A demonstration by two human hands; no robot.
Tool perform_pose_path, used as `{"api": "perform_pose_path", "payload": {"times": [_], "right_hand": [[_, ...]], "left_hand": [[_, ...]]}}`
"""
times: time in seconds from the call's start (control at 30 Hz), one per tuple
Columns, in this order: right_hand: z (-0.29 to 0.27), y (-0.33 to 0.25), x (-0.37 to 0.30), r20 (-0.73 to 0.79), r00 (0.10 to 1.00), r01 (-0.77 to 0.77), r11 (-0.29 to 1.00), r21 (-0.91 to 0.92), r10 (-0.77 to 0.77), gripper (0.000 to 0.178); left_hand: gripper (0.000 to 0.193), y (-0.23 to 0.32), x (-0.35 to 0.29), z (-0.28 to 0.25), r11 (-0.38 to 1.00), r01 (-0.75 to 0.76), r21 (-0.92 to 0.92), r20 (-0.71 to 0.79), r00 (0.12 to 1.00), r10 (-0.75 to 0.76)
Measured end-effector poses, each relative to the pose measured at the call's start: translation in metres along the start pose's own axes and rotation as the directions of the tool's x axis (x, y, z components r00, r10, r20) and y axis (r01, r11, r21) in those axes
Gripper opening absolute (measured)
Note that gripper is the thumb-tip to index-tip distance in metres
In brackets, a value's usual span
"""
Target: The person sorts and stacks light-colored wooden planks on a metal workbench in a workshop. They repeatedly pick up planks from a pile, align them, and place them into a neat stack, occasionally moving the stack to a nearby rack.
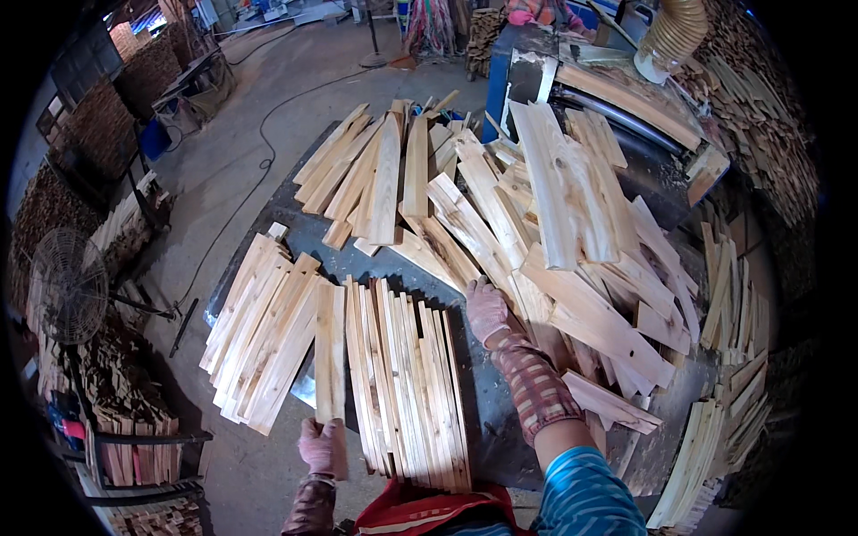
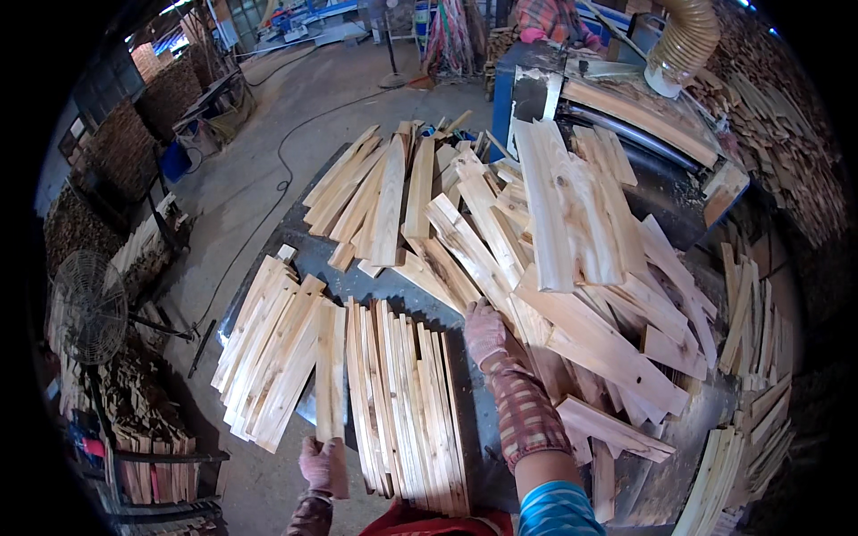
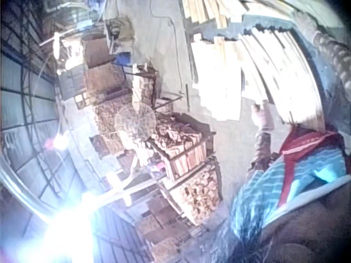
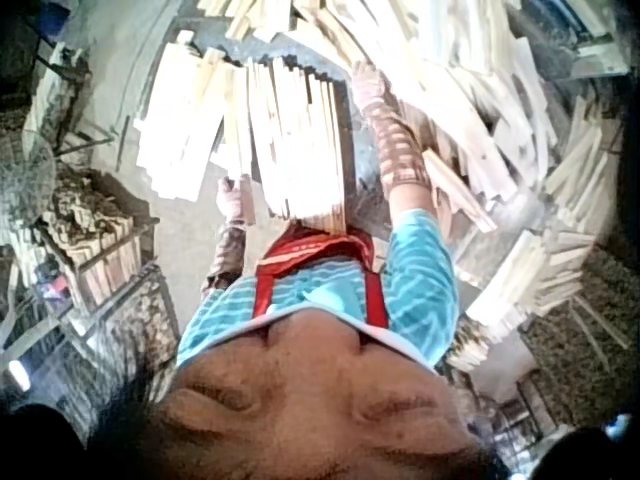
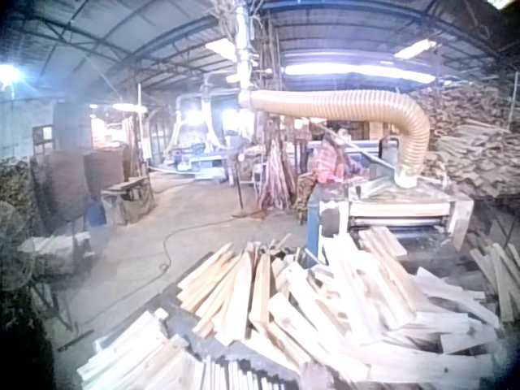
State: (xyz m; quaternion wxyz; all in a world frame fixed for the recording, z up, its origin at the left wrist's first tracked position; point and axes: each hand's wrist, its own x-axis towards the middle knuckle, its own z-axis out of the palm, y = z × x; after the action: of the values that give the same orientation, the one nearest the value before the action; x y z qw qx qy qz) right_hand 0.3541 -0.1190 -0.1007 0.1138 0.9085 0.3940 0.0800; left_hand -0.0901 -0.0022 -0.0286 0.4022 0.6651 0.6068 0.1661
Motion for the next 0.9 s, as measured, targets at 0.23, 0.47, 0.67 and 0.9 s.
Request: {"api": "perform_pose_path", "payload": {"times": [0.23,0.47,0.67,0.9], "right_hand": [[0.029,0.056,-0.033,0.291,0.949,-0.249,0.861,0.443,0.125,0.020],[-0.081,0.040,-0.147,0.357,0.899,-0.274,-0.313,0.910,0.253,0.028],[-0.178,-0.018,-0.184,-0.001,0.993,0.001,0.003,1.000,0.119,0.025],[-0.214,0.053,-0.074,-0.388,0.892,0.008,0.851,0.526,0.231,0.053]], "left_hand": [[0.042,-0.029,-0.017,0.074,0.976,-0.202,-0.076,0.154,0.965,0.212],[0.067,-0.017,0.005,0.066,0.938,-0.266,0.223,0.147,0.960,0.237],[0.117,0.148,-0.034,0.103,0.746,0.302,-0.593,0.729,0.596,0.338],[0.035,0.183,-0.014,0.084,0.663,0.514,-0.543,0.791,0.578,0.200]]}}
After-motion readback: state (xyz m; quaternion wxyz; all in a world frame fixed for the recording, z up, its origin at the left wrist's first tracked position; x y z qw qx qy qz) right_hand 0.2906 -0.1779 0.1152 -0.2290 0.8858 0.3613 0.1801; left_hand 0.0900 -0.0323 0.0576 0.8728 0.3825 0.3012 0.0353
